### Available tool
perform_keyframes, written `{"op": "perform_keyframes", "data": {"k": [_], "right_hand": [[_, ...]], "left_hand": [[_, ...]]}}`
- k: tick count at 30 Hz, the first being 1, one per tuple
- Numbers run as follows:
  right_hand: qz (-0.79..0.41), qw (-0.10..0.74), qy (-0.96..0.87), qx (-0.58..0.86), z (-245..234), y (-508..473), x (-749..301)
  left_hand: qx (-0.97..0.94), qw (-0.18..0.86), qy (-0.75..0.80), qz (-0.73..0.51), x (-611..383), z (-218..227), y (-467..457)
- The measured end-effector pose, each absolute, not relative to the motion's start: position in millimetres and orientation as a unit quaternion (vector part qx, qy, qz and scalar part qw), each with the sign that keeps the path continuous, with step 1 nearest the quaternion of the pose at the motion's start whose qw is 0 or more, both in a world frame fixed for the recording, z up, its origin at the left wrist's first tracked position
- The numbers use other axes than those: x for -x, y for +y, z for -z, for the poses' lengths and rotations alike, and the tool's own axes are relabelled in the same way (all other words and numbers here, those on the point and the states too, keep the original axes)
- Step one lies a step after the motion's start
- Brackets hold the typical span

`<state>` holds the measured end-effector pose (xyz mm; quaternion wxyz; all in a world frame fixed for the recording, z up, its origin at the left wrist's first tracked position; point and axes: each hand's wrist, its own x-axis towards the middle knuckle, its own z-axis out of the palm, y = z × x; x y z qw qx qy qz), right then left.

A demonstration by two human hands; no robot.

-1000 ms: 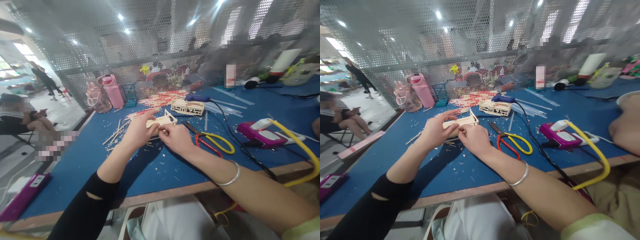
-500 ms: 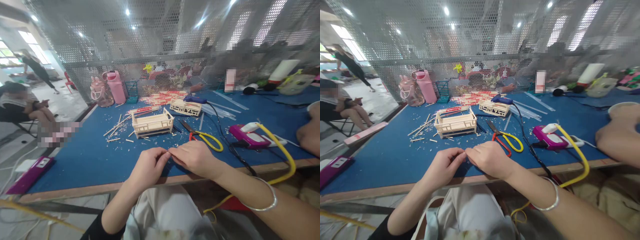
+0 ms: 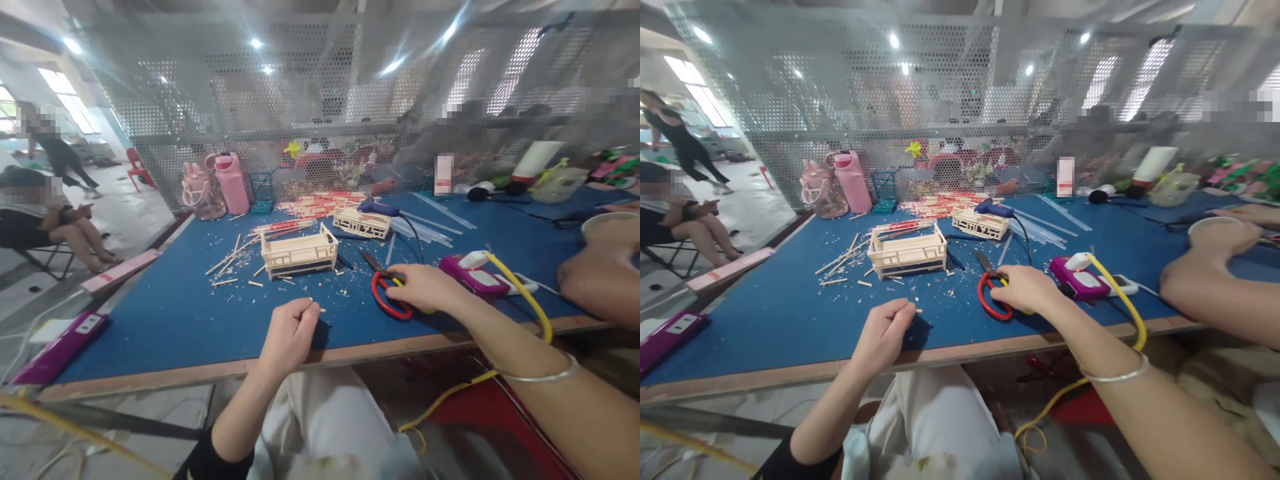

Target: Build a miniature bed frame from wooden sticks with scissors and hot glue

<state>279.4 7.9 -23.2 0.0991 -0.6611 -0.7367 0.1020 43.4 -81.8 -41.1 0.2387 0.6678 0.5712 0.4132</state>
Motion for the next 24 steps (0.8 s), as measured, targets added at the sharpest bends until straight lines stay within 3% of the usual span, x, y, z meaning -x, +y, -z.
{"op": "perform_keyframes", "data": {"k": [2, 6, 10, 11, 24], "right_hand": [[-0.219, 0.171, -0.702, 0.656, 21, -1, -285], [-0.575, 0.355, -0.509, 0.533, 31, -37, -294], [-0.724, 0.447, -0.397, 0.345, 59, -84, -272], [-0.75, 0.437, -0.387, 0.31, 65, -95, -262], [-0.673, 0.426, -0.485, 0.36, 84, -122, -194]], "left_hand": [[-0.657, 0.236, 0.574, -0.428, -41, 42, -82], [-0.639, 0.244, 0.563, -0.463, -39, 45, -81], [-0.62, 0.251, 0.551, -0.499, -45, 47, -80], [-0.611, 0.254, 0.551, -0.508, -48, 47, -80], [-0.638, 0.195, 0.524, -0.53, -70, 28, -91]]}}
